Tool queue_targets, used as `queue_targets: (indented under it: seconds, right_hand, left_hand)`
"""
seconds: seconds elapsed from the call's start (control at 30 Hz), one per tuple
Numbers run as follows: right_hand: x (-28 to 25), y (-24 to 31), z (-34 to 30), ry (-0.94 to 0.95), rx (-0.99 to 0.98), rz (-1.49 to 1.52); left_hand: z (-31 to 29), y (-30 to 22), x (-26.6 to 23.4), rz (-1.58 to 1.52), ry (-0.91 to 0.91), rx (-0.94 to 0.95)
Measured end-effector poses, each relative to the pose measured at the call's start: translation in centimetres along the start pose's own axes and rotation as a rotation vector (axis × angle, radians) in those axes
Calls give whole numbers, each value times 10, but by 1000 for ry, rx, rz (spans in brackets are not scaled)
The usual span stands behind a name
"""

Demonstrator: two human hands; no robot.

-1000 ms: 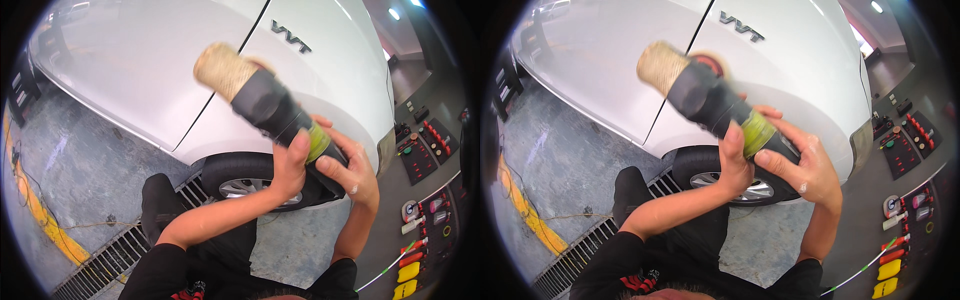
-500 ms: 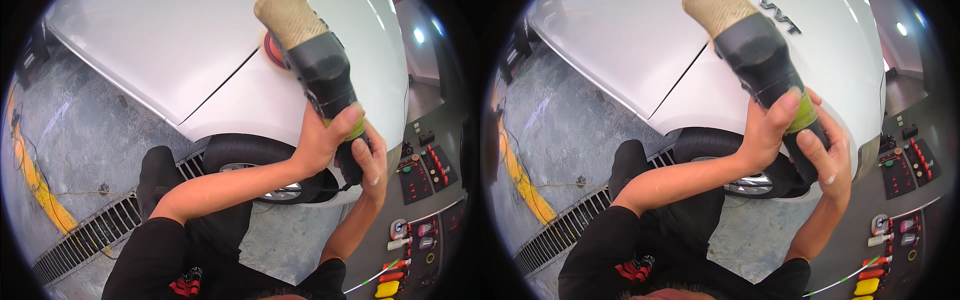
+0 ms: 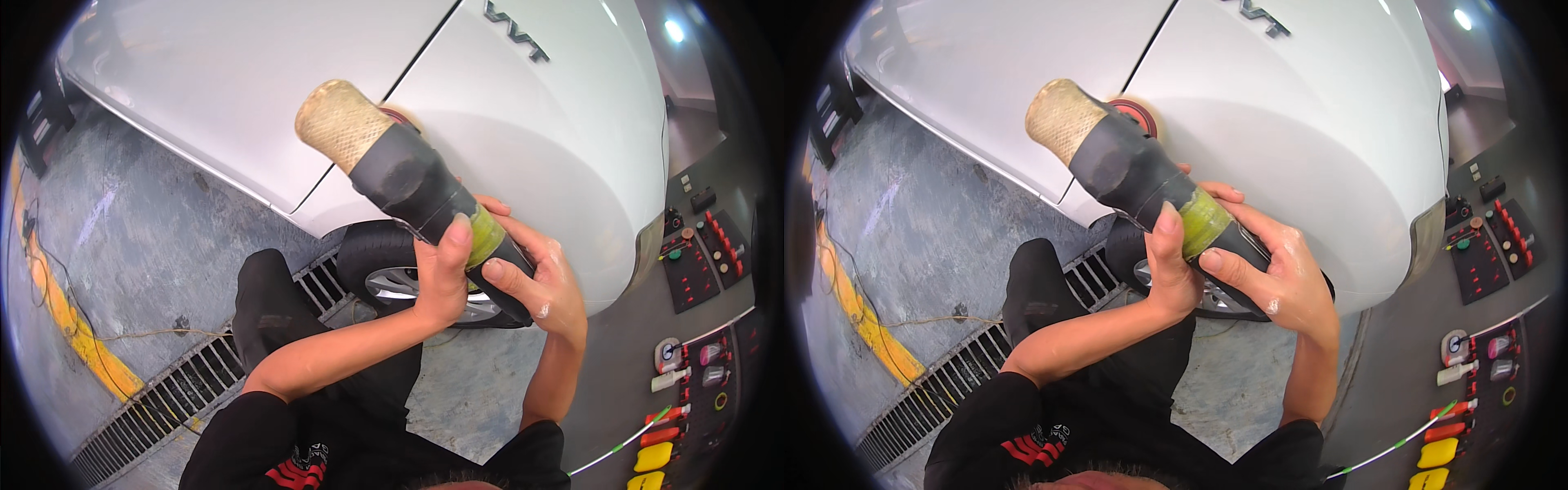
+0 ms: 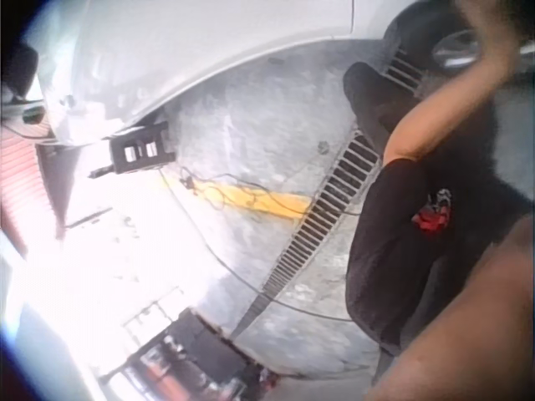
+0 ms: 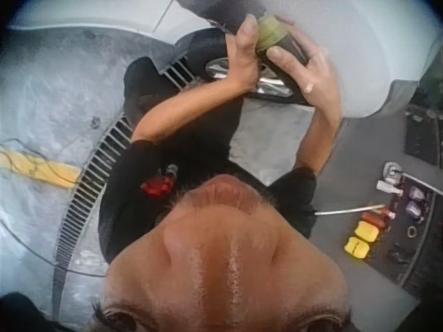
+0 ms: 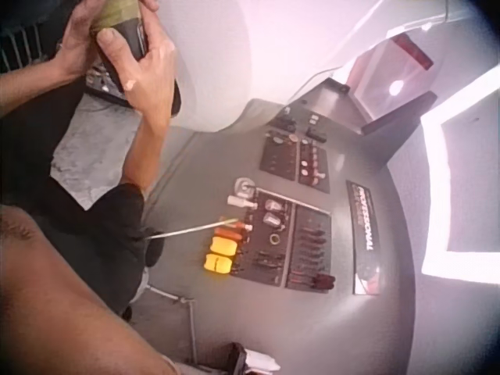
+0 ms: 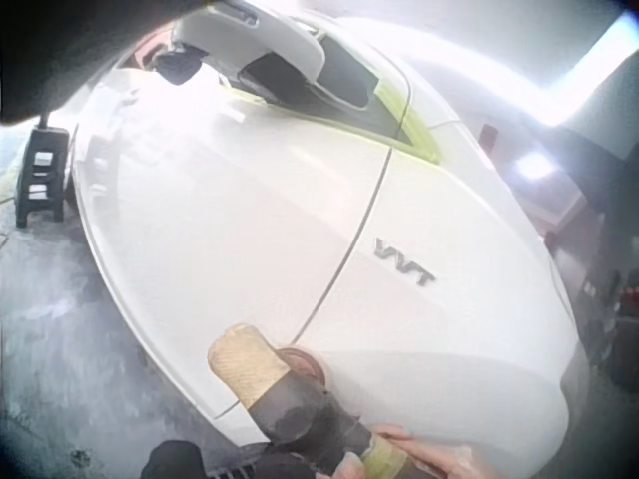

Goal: The person uses a rotary polisher with a buffing pad to polish the rear quarter panel of a white car. They apply a yellow polishing compound from a small container and continue buffing the surface around the wheel arch and door area.

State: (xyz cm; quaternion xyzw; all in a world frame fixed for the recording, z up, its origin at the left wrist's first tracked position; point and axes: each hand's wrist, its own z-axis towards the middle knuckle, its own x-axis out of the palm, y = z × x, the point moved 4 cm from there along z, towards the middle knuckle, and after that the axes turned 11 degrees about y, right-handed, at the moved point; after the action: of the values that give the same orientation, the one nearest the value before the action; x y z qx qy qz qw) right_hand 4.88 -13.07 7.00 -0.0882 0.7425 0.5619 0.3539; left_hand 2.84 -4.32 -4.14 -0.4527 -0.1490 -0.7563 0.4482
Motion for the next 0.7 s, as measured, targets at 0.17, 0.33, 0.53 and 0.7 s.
queue_targets:
  seconds: [0.17, 0.33, 0.53, 0.7]
  right_hand:
    - [-11, 4, -4, -135, -157, -19]
    - [-22, 23, -5, -279, -300, 80]
    - [-5, -28, -9, -442, -407, -10]
    - [43, -85, -45, -729, -405, 234]
  left_hand:
    - [20, 1, 16, 26, 126, -11]
    - [65, 1, 29, 133, 342, -69]
    - [59, 11, 7, 99, 482, -95]
    - [29, 19, 27, 153, 660, -564]
